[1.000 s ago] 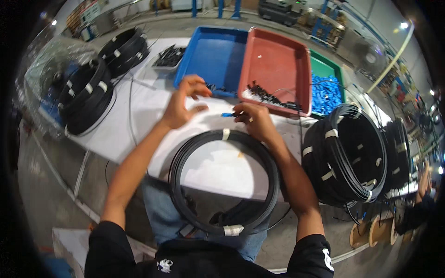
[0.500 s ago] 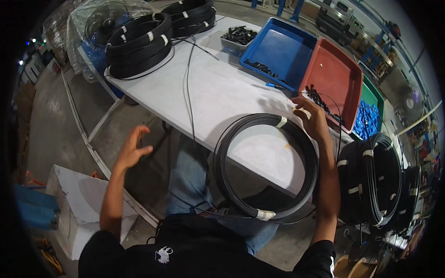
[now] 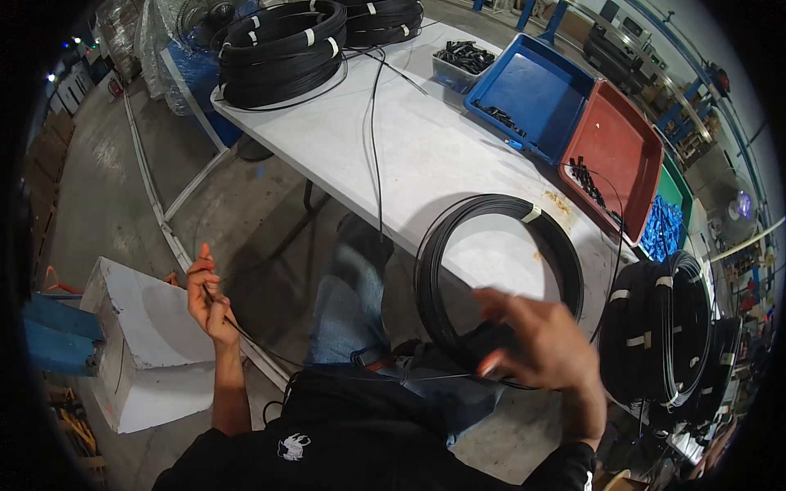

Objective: The person attaches plastic connector components onto the cable ends of wire coils by hand and stacks the coiled cables on the table.

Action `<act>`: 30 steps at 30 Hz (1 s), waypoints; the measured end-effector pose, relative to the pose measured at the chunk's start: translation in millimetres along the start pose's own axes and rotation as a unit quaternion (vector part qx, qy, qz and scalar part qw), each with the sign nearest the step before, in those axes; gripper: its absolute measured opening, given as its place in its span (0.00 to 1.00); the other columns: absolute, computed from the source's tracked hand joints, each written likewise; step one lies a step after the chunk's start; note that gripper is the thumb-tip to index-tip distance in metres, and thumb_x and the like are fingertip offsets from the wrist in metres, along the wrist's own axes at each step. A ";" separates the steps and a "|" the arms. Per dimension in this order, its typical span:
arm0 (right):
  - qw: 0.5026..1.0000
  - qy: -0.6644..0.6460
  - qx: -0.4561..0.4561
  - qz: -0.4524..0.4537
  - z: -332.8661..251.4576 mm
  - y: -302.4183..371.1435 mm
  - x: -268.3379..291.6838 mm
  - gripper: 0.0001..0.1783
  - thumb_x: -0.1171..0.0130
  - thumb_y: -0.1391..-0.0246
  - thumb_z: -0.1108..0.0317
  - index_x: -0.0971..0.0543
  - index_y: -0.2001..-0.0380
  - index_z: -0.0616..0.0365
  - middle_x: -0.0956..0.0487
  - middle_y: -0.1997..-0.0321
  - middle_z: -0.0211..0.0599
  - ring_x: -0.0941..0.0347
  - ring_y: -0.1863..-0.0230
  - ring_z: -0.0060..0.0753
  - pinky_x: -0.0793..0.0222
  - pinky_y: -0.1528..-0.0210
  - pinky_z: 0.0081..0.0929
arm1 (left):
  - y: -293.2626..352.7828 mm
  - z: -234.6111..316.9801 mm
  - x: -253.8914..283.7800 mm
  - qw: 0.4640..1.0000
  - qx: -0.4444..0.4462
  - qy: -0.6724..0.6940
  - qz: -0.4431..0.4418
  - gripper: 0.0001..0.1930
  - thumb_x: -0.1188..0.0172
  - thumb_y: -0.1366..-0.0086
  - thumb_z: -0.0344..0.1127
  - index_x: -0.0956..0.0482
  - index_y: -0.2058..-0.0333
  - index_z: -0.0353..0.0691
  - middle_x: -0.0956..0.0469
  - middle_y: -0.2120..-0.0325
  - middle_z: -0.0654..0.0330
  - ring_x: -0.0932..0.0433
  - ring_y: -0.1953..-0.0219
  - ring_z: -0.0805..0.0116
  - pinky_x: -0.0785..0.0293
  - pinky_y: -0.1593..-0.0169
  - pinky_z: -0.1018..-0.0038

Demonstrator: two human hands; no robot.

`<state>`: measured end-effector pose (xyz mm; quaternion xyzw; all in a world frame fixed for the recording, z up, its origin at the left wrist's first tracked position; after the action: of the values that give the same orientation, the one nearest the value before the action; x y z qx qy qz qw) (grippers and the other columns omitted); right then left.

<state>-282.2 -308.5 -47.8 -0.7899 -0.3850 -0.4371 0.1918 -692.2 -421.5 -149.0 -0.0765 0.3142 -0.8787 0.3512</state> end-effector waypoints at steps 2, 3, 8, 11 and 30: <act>0.999 0.036 0.023 -0.019 -14.4 7.3 -28.7 0.54 0.30 0.58 0.40 0.39 0.34 0.59 0.20 0.55 0.47 0.21 0.57 0.51 0.25 0.53 0.40 | -11.8 18.2 -1.1 0.998 -0.066 0.009 0.002 0.18 0.57 0.62 0.22 0.30 0.67 0.32 0.32 0.54 0.47 0.43 0.31 0.40 0.54 0.28 0.52; 0.998 0.058 0.028 -0.022 -21.9 8.8 -40.0 0.56 0.30 0.59 0.39 0.41 0.33 0.59 0.22 0.53 0.48 0.21 0.57 0.53 0.25 0.53 0.41 | -16.7 29.6 -3.6 0.991 -0.128 0.022 0.006 0.17 0.56 0.59 0.22 0.31 0.66 0.32 0.31 0.53 0.46 0.43 0.31 0.39 0.56 0.28 0.52; 0.990 0.132 -0.050 -0.007 -26.9 24.1 -76.5 0.62 0.26 0.66 0.41 0.46 0.29 0.47 0.28 0.44 0.50 0.25 0.52 0.52 0.27 0.54 0.41 | -50.0 62.0 -19.5 0.979 -0.203 -0.007 -0.009 0.12 0.51 0.54 0.26 0.30 0.67 0.36 0.31 0.55 0.48 0.39 0.34 0.35 0.49 0.30 0.47; 0.973 0.217 -0.055 0.046 -27.4 26.6 -80.2 0.64 0.24 0.69 0.48 0.47 0.27 0.38 0.27 0.47 0.45 0.26 0.56 0.41 0.29 0.60 0.34 | -64.1 69.3 -36.3 0.975 -0.221 0.005 -0.025 0.13 0.51 0.54 0.26 0.30 0.66 0.36 0.31 0.56 0.48 0.37 0.36 0.34 0.48 0.30 0.47; 0.926 0.303 -0.087 0.208 -31.4 9.4 -74.9 0.45 0.36 0.57 0.66 0.36 0.31 0.45 0.29 0.70 0.30 0.29 0.73 0.27 0.29 0.75 0.25 | -153.9 86.4 -234.9 0.911 -0.248 -0.028 -0.327 0.15 0.48 0.36 0.29 0.27 0.51 0.35 0.29 0.46 0.50 0.22 0.53 0.59 0.27 0.49 0.66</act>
<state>-316.0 -367.5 -93.2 -0.6960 -0.0959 -0.6373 0.3167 -574.9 -222.8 32.9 -0.2839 0.4699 -0.8355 0.0227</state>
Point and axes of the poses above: each hand's wrist, its own y-axis away from the middle knuckle, its own x-axis out of the back of the hand, z = x × y, the point moved 9 cm from there along -y, towards the middle knuckle
